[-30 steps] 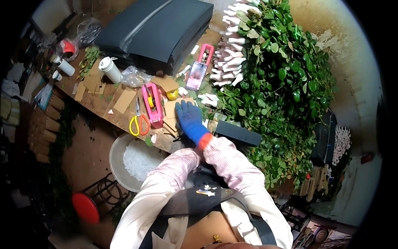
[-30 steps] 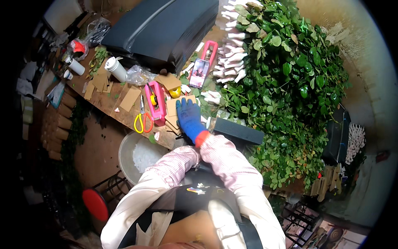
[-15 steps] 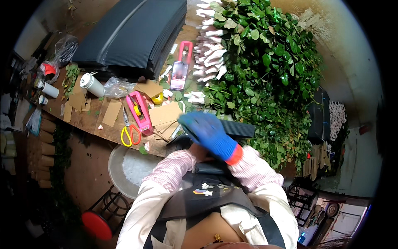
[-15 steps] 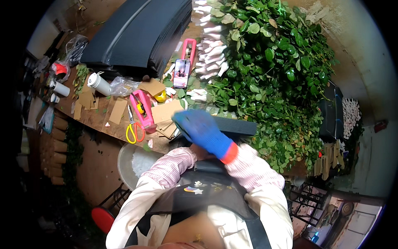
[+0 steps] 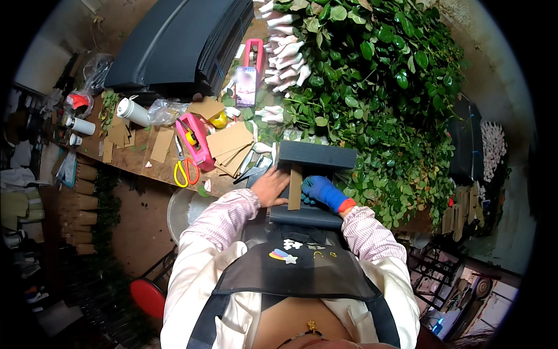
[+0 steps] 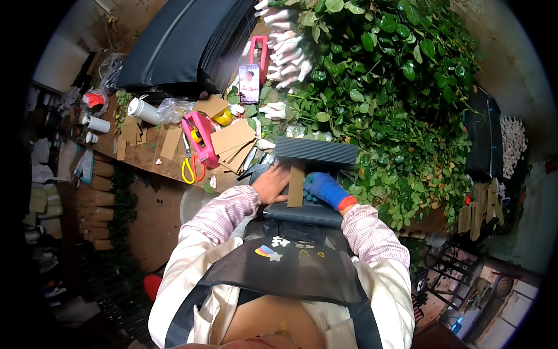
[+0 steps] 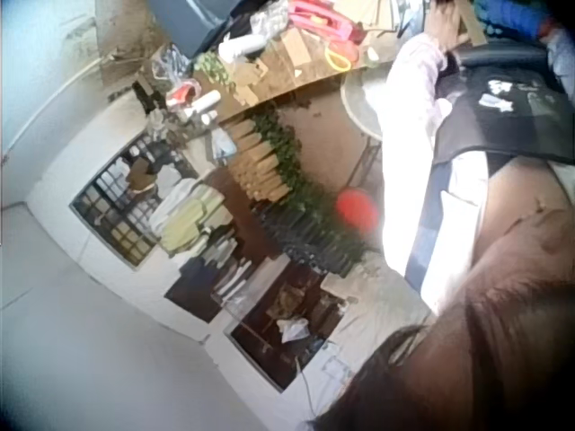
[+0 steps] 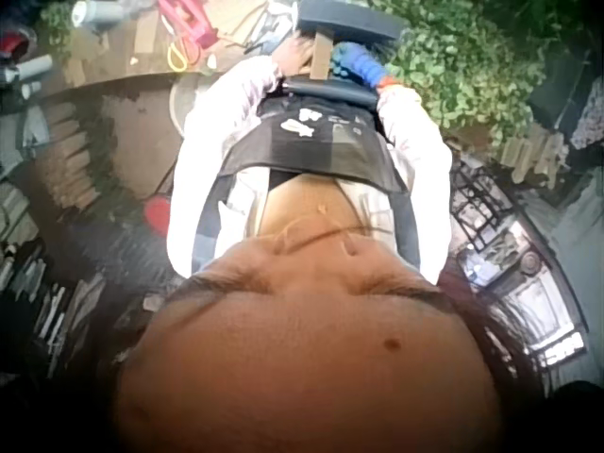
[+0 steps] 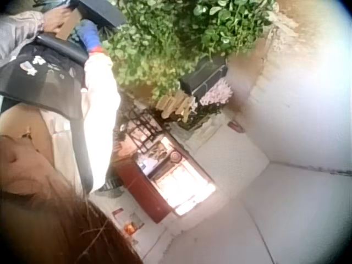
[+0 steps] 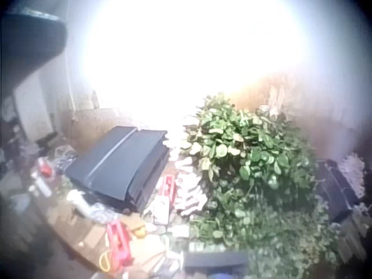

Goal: The person arranges artificial flowers and greenery into a black rectangular container. They use shears to trim stems and place the cut pieces into the container, then close the lid and set the container aside.

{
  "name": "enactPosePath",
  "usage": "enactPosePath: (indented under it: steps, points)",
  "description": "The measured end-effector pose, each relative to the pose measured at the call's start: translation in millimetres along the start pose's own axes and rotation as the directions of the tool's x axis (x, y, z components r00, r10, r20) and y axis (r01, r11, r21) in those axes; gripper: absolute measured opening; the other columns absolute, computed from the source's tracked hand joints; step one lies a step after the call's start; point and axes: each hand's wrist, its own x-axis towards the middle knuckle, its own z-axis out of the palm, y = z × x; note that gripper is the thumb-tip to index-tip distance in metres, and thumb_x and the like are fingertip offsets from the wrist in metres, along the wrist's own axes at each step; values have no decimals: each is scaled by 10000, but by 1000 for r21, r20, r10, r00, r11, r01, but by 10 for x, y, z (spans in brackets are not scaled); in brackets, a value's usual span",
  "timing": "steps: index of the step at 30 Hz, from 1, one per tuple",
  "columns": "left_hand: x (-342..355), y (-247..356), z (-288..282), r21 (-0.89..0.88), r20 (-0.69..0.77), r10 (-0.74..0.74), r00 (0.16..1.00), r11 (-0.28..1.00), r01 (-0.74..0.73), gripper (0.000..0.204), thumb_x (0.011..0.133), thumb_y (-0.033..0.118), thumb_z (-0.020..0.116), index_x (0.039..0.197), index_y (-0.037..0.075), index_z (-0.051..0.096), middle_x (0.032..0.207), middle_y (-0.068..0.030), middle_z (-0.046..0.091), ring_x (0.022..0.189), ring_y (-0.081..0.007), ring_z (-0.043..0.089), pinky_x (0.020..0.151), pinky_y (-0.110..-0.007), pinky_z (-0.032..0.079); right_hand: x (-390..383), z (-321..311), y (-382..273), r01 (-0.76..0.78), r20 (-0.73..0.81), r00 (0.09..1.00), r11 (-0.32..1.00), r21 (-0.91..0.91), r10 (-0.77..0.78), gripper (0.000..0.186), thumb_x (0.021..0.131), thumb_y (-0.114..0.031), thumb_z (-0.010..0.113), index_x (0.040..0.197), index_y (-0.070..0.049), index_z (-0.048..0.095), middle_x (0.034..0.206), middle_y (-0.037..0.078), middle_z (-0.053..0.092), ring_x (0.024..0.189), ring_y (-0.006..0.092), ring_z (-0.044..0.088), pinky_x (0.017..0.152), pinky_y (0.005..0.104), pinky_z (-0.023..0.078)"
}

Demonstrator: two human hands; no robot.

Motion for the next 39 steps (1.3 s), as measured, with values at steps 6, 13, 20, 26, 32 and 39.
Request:
enactPosePath:
  steps: [6,13,20,26,32,39]
  points:
    - [-398,-147,-310,-111,-28,-76,997,991,73,742,925,455,642,1473,-4,441,1560,-196,397,1488,-354,302,1222,-497,236,178,39,261,45,10,999,999,-26,-44,259,981,-256,563,956,-27,683,807,83,729,672,163,691,655,317,567]
    - [68,348,-313,-849,276,-524,806,261,460,275,971,252,667,1005,-18,706,828,-65,691,778,-180,658,733,-327,512,-42,-200,271,-113,219,976,862,494,3,385,999,-418,623,1048,-37,657,901,67,712,790,154,688,714,295,564]
    - [66,247,-10,-759,392,-611,688,208,617,197,938,222,708,908,32,667,750,-75,679,594,-218,632,556,-380,494,219,-60,482,0,135,990,976,219,-30,277,941,-315,707,948,-42,664,772,28,669,624,112,651,550,260,521]
    - [125,284,-324,-271,-146,-442,885,878,393,206,849,237,752,882,76,628,952,-130,673,806,-354,647,668,-457,511,245,110,472,-17,-42,999,984,178,25,291,887,-324,765,860,-54,660,701,37,666,612,108,650,574,274,525]
    - [196,248,-257,-407,-62,-69,996,912,38,209,818,183,772,972,52,722,1107,-116,649,1036,-317,634,864,-410,547,219,123,452,116,-221,950,908,-403,-219,380,862,-445,661,930,-77,728,893,200,726,800,368,712,770,461,557]
    - [147,295,-304,-435,-5,-45,999,900,38,440,696,110,828,1100,37,671,1240,-162,611,1157,-354,584,968,-420,508,-1060,-859,-208,253,85,956,937,239,-280,272,1027,-275,575,1044,-43,715,889,50,744,808,116,707,717,285,576]
